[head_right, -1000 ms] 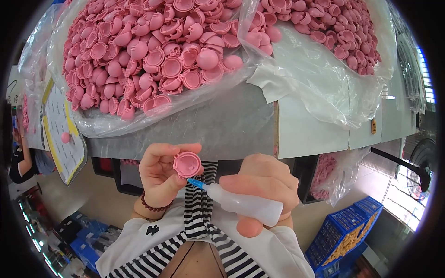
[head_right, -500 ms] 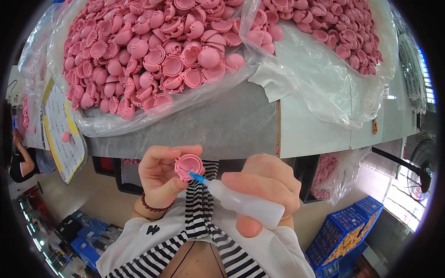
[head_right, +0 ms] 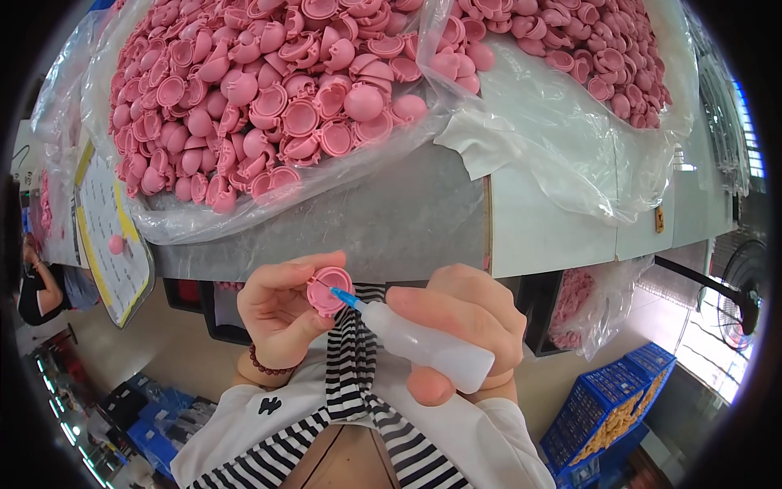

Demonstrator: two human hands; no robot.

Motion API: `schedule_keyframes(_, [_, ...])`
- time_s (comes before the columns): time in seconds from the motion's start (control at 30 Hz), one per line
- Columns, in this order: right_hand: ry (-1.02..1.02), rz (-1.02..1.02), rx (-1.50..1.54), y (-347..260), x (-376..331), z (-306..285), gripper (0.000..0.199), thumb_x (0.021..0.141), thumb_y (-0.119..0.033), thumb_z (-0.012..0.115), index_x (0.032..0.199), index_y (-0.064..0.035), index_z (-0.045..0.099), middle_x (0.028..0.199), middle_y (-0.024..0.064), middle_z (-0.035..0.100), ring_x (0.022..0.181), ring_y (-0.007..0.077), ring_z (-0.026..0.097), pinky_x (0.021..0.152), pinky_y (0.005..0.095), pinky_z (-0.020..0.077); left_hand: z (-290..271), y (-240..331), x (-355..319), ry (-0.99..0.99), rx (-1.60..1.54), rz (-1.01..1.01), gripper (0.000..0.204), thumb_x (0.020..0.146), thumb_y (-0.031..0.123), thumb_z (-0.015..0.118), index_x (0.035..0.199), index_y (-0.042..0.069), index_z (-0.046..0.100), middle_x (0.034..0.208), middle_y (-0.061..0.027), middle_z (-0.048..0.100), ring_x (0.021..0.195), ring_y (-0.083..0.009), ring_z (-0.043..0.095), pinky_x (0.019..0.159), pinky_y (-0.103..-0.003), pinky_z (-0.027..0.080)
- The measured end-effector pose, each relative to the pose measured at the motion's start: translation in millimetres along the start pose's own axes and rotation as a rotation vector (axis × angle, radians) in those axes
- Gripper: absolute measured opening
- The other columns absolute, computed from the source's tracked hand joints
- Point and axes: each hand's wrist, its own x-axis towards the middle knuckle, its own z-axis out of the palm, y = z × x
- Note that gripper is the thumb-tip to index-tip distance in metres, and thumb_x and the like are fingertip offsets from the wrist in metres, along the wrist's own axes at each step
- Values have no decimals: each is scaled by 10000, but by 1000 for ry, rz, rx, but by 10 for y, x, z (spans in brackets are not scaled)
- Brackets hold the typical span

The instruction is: Applying glue to two halves of small pink plastic toy balls and pressing them together to assemble them.

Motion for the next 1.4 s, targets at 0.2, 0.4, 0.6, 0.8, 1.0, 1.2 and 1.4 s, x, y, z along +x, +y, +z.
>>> schedule_keyframes(0.2, [-24, -53, 76, 65, -26, -24, 647, 775, -593, 456, 896, 36, 554, 656, 52, 450, 500, 141, 391, 439, 269, 271, 3, -7, -11, 81, 429, 164, 346, 696, -138, 590, 1028, -79, 516, 1096, -295, 499, 954, -265, 570, 834, -325, 453])
schedule_keyframes(0.4, [589, -113, -183, 243, 42, -813, 409, 851, -236, 473, 1149, 33, 400, 943, 150, 516, 817, 246, 495, 679, 344, 394, -107, -24, 59, -85, -95, 36, 308, 816, -44, 482, 1106, -20, 380, 1189, -299, 418, 1002, -250, 540, 876, -338, 419])
schedule_keyframes(0.6, [710, 249, -646, 624, 205, -2247, 466, 756, -44, 632, 1131, 81, 385, 954, 141, 575, 875, 191, 557, 788, 262, 435, -134, -97, 150, -209, -626, -268, 339, 845, 52, 494, 1161, 36, 373, 1179, -288, 430, 911, -205, 568, 850, -325, 439])
schedule_keyframes(0.8, [792, 61, -951, 554, 377, -2113, 531, 689, -54, 698, 1123, 32, 404, 1134, 129, 441, 1053, 201, 429, 804, 298, 437, -93, -49, 156, -173, -552, -307, 433, 766, 55, 624, 1133, 18, 397, 1149, -256, 454, 988, -223, 524, 861, -342, 434])
schedule_keyframes(1.0, [-173, -163, -837, 235, 1183, -962, 125, 689, 65, 578, 804, 17, 578, 817, 86, 577, 764, 179, 542, 703, 266, 433, -25, 19, 98, -129, 43, -80, 369, 687, -87, 635, 1021, -50, 485, 1092, -217, 502, 1008, -239, 517, 874, -344, 414])
schedule_keyframes(1.2, [-614, -201, -908, 793, 1671, -513, 133, 727, -100, 562, 825, -13, 535, 746, 119, 541, 769, 284, 522, 682, 383, 417, 104, 65, 77, -160, 46, -72, 368, 679, -101, 632, 1017, -54, 494, 1091, -218, 508, 968, -231, 539, 831, -314, 440])
schedule_keyframes(1.4, [-567, -193, -1071, 943, 1641, -602, 202, 732, -115, 565, 901, -6, 543, 814, 141, 565, 762, 302, 546, 684, 364, 435, 74, 70, 34, -129, 36, -101, 362, 683, -95, 632, 1013, -56, 488, 1097, -218, 508, 953, -218, 542, 821, -314, 446])
